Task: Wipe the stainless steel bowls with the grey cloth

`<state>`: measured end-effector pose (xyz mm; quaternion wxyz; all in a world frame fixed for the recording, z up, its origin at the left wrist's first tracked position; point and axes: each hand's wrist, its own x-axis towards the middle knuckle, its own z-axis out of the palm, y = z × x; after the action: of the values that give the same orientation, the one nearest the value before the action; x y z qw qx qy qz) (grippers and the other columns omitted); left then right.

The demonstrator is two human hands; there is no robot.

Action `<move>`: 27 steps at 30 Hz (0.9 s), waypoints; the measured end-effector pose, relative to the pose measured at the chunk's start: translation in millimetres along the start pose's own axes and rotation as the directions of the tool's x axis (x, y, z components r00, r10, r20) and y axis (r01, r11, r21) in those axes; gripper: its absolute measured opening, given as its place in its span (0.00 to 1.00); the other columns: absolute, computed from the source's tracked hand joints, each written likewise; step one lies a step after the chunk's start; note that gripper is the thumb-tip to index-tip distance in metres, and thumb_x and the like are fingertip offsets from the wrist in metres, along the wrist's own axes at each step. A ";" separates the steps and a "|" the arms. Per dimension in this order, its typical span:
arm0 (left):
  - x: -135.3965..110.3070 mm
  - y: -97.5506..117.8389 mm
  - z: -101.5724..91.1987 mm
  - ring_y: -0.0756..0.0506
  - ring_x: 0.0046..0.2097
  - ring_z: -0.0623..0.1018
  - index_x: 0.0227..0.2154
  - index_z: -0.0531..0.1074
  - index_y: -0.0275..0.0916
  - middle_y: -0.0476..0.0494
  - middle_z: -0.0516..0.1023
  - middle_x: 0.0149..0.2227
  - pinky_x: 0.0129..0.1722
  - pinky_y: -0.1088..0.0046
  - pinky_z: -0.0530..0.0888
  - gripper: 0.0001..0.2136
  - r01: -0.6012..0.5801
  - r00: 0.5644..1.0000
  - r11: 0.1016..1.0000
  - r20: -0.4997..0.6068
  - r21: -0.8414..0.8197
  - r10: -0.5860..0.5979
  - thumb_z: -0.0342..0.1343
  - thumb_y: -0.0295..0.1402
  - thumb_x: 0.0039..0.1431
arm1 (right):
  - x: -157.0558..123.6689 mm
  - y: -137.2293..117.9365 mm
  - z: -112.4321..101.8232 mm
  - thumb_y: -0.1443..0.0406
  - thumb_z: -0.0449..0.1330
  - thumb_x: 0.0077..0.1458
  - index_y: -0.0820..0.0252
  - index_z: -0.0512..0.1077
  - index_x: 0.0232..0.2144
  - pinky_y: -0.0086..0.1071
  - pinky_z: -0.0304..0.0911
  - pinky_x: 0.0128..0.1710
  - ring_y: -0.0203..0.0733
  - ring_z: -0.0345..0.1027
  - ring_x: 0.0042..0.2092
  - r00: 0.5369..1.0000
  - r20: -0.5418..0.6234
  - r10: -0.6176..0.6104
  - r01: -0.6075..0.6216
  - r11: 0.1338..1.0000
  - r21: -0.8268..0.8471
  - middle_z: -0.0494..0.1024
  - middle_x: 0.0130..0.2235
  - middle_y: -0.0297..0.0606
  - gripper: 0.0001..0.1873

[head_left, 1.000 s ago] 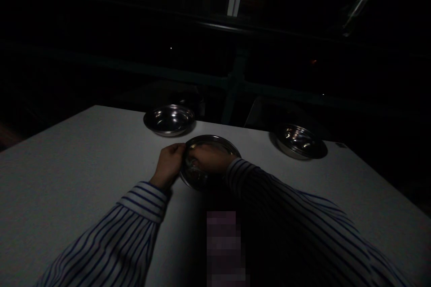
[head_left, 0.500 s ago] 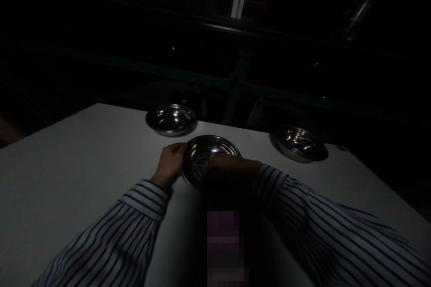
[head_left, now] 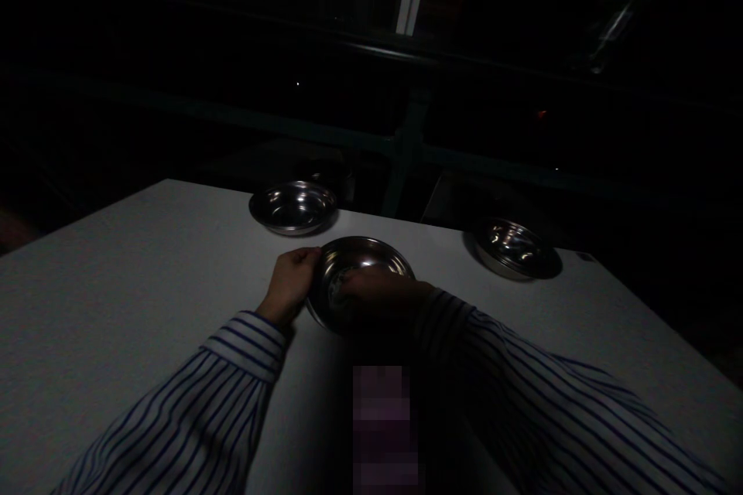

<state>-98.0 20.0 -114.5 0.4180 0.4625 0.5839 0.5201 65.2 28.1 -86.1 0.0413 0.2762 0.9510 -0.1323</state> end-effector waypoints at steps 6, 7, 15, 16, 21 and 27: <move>0.6 -1.7 -1.0 0.46 0.25 0.74 0.28 0.76 0.33 0.45 0.76 0.21 0.27 0.72 0.69 0.17 0.050 0.998 0.996 0.047 -0.077 -0.047 0.57 0.43 0.44 | 0.4 -1.6 -0.9 0.68 0.54 0.52 0.63 0.73 0.38 0.31 0.59 0.40 0.42 0.68 0.43 0.996 -0.034 0.082 -0.081 0.996 0.031 0.75 0.42 0.42 0.12; 0.4 -1.6 -1.1 0.46 0.25 0.74 0.28 0.76 0.33 0.46 0.76 0.21 0.27 0.72 0.69 0.17 0.054 0.998 0.994 0.041 -0.095 -0.050 0.57 0.44 0.44 | 1.2 -0.9 -1.3 0.68 0.54 0.52 0.64 0.73 0.38 0.32 0.59 0.41 0.42 0.67 0.44 0.992 -0.049 0.114 -0.112 0.993 0.034 0.75 0.42 0.43 0.12; 1.7 -4.3 -5.1 0.43 0.32 0.76 0.30 0.75 0.32 0.39 0.79 0.29 0.32 0.69 0.69 0.20 -0.019 0.999 0.997 -0.046 0.081 0.023 0.51 0.47 0.48 | 6.3 0.6 -3.7 0.68 0.53 0.53 0.66 0.73 0.38 0.32 0.60 0.42 0.44 0.68 0.45 0.964 -0.110 0.241 -0.238 0.970 0.043 0.75 0.44 0.47 0.13; 1.5 -4.8 -5.3 0.42 0.33 0.76 0.31 0.75 0.32 0.38 0.79 0.31 0.33 0.69 0.69 0.20 -0.022 0.998 0.993 -0.052 0.115 0.028 0.50 0.46 0.49 | 6.4 0.3 -4.0 0.69 0.52 0.53 0.66 0.73 0.38 0.32 0.60 0.41 0.44 0.69 0.44 0.961 -0.114 0.252 -0.249 0.968 0.041 0.75 0.43 0.47 0.13; -4.9 -2.8 -3.9 0.41 0.39 0.76 0.36 0.75 0.32 0.36 0.78 0.39 0.39 0.67 0.70 0.18 -0.053 0.994 0.989 -0.085 0.137 0.065 0.50 0.41 0.50 | 6.9 0.0 -5.6 0.69 0.51 0.53 0.66 0.73 0.37 0.31 0.61 0.39 0.44 0.69 0.43 0.957 -0.111 0.267 -0.265 0.964 0.030 0.76 0.42 0.47 0.13; -10.8 -0.1 -2.5 0.41 0.39 0.77 0.38 0.75 0.32 0.36 0.79 0.38 0.40 0.67 0.70 0.18 -0.068 0.992 0.989 -0.096 0.134 0.082 0.51 0.39 0.50 | 6.4 4.2 -6.4 0.68 0.53 0.53 0.62 0.74 0.35 0.29 0.59 0.42 0.40 0.68 0.44 0.969 -0.075 0.236 -0.237 0.972 0.002 0.76 0.43 0.42 0.11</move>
<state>-98.0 9.0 -114.2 0.3367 0.4836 0.6193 0.5189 62.0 36.5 -81.8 0.0223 0.3921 0.9127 -0.1128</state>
